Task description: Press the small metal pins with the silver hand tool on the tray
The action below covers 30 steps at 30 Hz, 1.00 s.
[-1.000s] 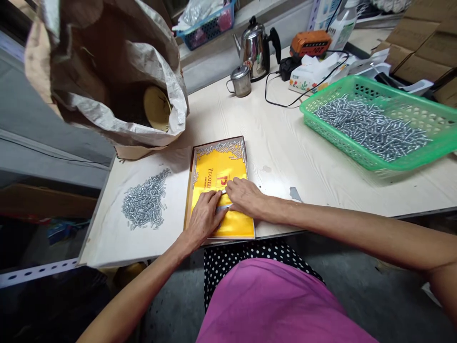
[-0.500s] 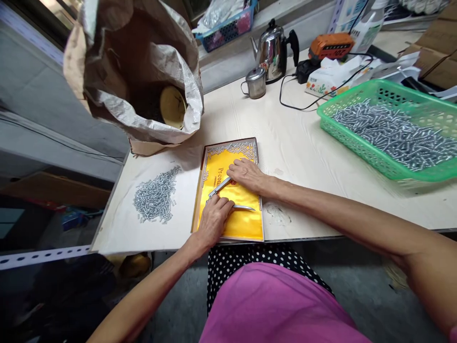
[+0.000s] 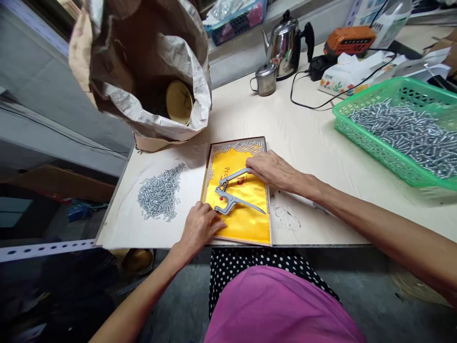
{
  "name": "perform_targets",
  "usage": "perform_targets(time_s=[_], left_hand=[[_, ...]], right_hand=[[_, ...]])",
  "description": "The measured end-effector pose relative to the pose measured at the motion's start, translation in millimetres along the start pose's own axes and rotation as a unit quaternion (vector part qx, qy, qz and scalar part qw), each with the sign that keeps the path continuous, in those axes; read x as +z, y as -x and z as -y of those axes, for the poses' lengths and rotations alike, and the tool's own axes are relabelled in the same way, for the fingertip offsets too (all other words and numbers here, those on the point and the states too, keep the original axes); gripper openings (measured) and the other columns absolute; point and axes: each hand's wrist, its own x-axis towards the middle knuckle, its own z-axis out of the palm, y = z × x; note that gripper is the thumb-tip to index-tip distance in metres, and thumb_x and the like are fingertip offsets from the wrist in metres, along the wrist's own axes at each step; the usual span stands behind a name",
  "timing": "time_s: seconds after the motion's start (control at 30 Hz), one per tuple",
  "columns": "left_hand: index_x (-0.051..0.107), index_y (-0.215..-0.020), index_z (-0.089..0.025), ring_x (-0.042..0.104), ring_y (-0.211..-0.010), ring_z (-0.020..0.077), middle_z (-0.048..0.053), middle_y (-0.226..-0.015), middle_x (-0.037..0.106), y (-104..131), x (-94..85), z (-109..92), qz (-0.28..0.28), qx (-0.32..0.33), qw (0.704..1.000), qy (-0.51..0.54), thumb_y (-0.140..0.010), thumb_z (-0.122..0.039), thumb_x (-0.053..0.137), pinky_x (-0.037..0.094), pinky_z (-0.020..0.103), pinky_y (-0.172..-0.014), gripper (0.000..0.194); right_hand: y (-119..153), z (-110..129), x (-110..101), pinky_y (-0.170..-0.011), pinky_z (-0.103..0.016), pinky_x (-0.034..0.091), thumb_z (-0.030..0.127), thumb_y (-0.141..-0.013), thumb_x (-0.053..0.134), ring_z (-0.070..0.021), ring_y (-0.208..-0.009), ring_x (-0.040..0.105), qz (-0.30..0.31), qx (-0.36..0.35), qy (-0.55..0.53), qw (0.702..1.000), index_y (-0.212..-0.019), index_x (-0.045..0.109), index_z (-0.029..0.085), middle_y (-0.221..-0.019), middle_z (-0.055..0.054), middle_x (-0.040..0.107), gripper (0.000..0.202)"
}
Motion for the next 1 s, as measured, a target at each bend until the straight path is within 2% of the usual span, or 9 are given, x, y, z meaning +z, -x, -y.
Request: perform_targets(time_s=[0.1, 0.2, 0.4, 0.43, 0.5, 0.57, 0.63, 0.77, 1.0], left_hand=[[0.073, -0.089, -0.016, 0.057, -0.098, 0.0249, 0.007, -0.096, 0.069, -2.3, 6.1, -8.0, 0.035, 0.005, 0.999, -0.015, -0.092, -0.031, 0.070, 0.046, 0.036, -0.081, 0.015], [0.073, -0.083, -0.017, 0.058, -0.096, 0.0240, 0.007, -0.091, 0.069, -7.9, 0.8, -0.5, 0.020, 0.001, 1.000, -0.019, -0.094, -0.026, 0.066, 0.046, 0.035, -0.080, 0.015], [0.073, -0.107, -0.018, 0.059, -0.097, 0.0215, 0.008, -0.100, 0.068, -29.9, -45.7, 50.2, -0.226, -0.081, 0.971, 0.023, -0.097, -0.029, 0.062, 0.046, 0.033, -0.086, 0.018], [0.074, -0.103, -0.018, 0.059, -0.098, 0.0228, 0.008, -0.099, 0.068, -32.3, -51.0, 60.2, -0.220, -0.111, 0.969, -0.004, -0.098, -0.030, 0.061, 0.046, 0.034, -0.086, 0.018], [0.075, -0.090, -0.017, 0.059, -0.100, 0.0269, 0.010, -0.097, 0.069, -33.7, -53.2, 78.6, -0.135, -0.195, 0.968, -0.078, -0.096, -0.033, 0.061, 0.046, 0.035, -0.082, 0.022], [0.075, -0.085, -0.015, 0.059, -0.105, 0.0305, 0.014, -0.100, 0.070, -31.0, -45.5, 93.4, -0.024, -0.268, 0.953, -0.136, -0.095, -0.033, 0.062, 0.046, 0.035, -0.081, 0.024], [0.075, -0.090, -0.013, 0.059, -0.109, 0.0318, 0.016, -0.106, 0.071, -26.5, -33.4, 103.6, 0.036, -0.306, 0.939, -0.156, -0.095, -0.030, 0.060, 0.046, 0.035, -0.082, 0.023], [0.074, -0.099, -0.013, 0.059, -0.111, 0.0299, 0.014, -0.109, 0.072, -19.2, -17.9, 109.9, 0.049, -0.311, 0.939, -0.140, -0.098, -0.021, 0.050, 0.045, 0.033, -0.081, 0.025], [0.072, -0.095, -0.014, 0.060, -0.104, 0.0275, 0.013, -0.103, 0.070, -10.9, -11.7, 118.7, 0.024, -0.251, 0.959, -0.132, -0.096, -0.014, 0.046, 0.044, 0.033, -0.081, 0.026]], right_hand=[[7.7, -4.3, 4.4, -0.074, -0.037, 0.038, 0.047, -0.106, 0.024, -0.0218, -0.077, 0.057, -0.016, 0.004, -0.002, 1.000, -0.090, 0.054, 0.023, -0.084, -0.006, 0.065, 0.042], [16.2, -18.0, 8.1, -0.073, -0.038, 0.040, 0.053, -0.105, 0.023, -0.0231, -0.076, 0.060, -0.046, 0.025, 0.005, 0.999, -0.092, 0.055, 0.024, -0.083, -0.006, 0.065, 0.045], [29.6, -31.4, 7.1, -0.073, -0.038, 0.040, 0.055, -0.104, 0.030, -0.0226, -0.075, 0.060, -0.072, 0.032, -0.004, 0.997, -0.095, 0.058, 0.024, -0.082, -0.006, 0.065, 0.043], [29.8, -28.3, 7.3, -0.074, -0.038, 0.040, 0.054, -0.105, 0.030, -0.0220, -0.074, 0.059, -0.066, 0.026, -0.009, 0.997, -0.094, 0.058, 0.024, -0.081, -0.005, 0.064, 0.043], [27.9, -19.4, 9.1, -0.075, -0.038, 0.039, 0.053, -0.106, 0.027, -0.0205, -0.072, 0.058, -0.049, 0.012, -0.021, 0.998, -0.090, 0.057, 0.024, -0.078, -0.004, 0.063, 0.044], [22.7, -10.1, 12.7, -0.076, -0.037, 0.038, 0.053, -0.106, 0.024, -0.0194, -0.071, 0.056, -0.029, -0.002, -0.036, 0.999, -0.088, 0.057, 0.024, -0.078, -0.003, 0.063, 0.047], [15.3, -3.1, 17.6, -0.077, -0.037, 0.037, 0.053, -0.107, 0.022, -0.0191, -0.073, 0.056, -0.007, -0.016, -0.045, 0.999, -0.088, 0.057, 0.024, -0.080, -0.004, 0.064, 0.049], [-1.4, 3.3, 30.5, -0.079, -0.037, 0.032, 0.047, -0.108, 0.023, -0.0198, -0.077, 0.054, 0.022, -0.052, -0.027, 0.998, -0.090, 0.057, 0.023, -0.082, -0.003, 0.065, 0.045], [-16.6, 15.4, 54.6, -0.080, -0.037, 0.027, 0.022, -0.105, 0.038, -0.0211, -0.080, 0.050, -0.001, -0.076, 0.106, 0.991, -0.093, 0.056, 0.022, -0.084, -0.002, 0.064, 0.022]])
